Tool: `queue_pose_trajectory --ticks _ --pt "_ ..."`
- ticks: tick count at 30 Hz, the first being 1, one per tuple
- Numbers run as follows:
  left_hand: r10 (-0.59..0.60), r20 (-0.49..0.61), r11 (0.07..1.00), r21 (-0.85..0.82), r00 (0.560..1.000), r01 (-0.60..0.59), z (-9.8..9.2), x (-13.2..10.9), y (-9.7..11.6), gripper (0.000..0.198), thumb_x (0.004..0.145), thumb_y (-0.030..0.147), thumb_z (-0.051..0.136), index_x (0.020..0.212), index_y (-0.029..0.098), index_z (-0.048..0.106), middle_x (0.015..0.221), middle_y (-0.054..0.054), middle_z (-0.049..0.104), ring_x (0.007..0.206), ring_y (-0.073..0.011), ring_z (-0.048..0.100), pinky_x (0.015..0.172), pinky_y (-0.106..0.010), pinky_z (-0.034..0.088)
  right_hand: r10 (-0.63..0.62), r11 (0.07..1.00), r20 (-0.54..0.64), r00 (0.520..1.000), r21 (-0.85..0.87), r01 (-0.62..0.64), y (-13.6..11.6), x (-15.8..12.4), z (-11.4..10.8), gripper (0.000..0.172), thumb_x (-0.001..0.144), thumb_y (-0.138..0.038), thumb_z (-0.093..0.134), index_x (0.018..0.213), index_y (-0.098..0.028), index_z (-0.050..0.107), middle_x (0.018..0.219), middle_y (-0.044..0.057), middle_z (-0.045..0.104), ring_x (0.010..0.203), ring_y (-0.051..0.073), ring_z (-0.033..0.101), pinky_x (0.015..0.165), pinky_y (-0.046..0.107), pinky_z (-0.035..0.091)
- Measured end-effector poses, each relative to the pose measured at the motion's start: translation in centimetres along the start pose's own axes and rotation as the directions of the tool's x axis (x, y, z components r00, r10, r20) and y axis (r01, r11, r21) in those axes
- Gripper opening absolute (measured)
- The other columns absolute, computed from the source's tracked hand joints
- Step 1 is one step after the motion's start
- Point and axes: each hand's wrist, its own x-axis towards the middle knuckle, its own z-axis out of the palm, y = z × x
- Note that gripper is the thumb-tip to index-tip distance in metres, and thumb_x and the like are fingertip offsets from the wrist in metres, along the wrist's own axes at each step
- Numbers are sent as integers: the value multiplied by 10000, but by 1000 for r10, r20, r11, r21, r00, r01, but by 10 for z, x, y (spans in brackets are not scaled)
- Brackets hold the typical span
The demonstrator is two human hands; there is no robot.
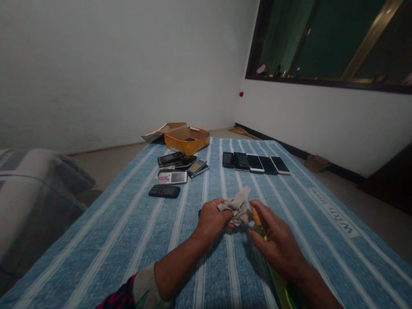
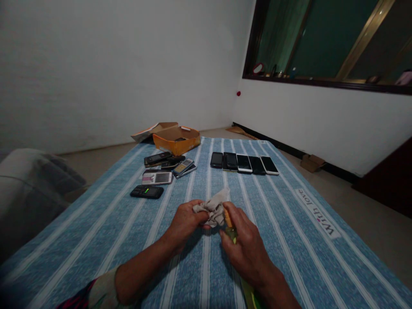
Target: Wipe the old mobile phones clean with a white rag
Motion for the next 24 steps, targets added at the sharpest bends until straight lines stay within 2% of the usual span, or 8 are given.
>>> queue_pose_trajectory --ticks 10,18,24 --pt "-15 28 999 36 1000 14 -1 0 -2 131 556 78 644 681 115 663 586 -39 692 495 -162 648 438 -221 526 -4 998 -26 1000 -59 2 -3 4 -1 499 813 -180 522 1310 -207 493 1235 99 641 1122 241 630 950 364 534" --pt "-8 23 997 72 1000 7 -2 0 -1 111 557 73 640 657 120 656 567 -34 677 471 -156 633 409 -213 511 43 996 -38 998 -71 -45 3 2 0 565 806 -183 510 1368 -202 468 1278 101 619 1196 257 586 993 401 504" --pt "-14 20 995 98 1000 12 -3 -1 -1 101 567 86 663 662 122 667 580 -43 688 476 -167 641 401 -217 504 35 997 -55 998 -72 -39 4 4 -1 530 795 -205 522 1326 -212 513 1238 100 642 1148 266 613 976 416 513"
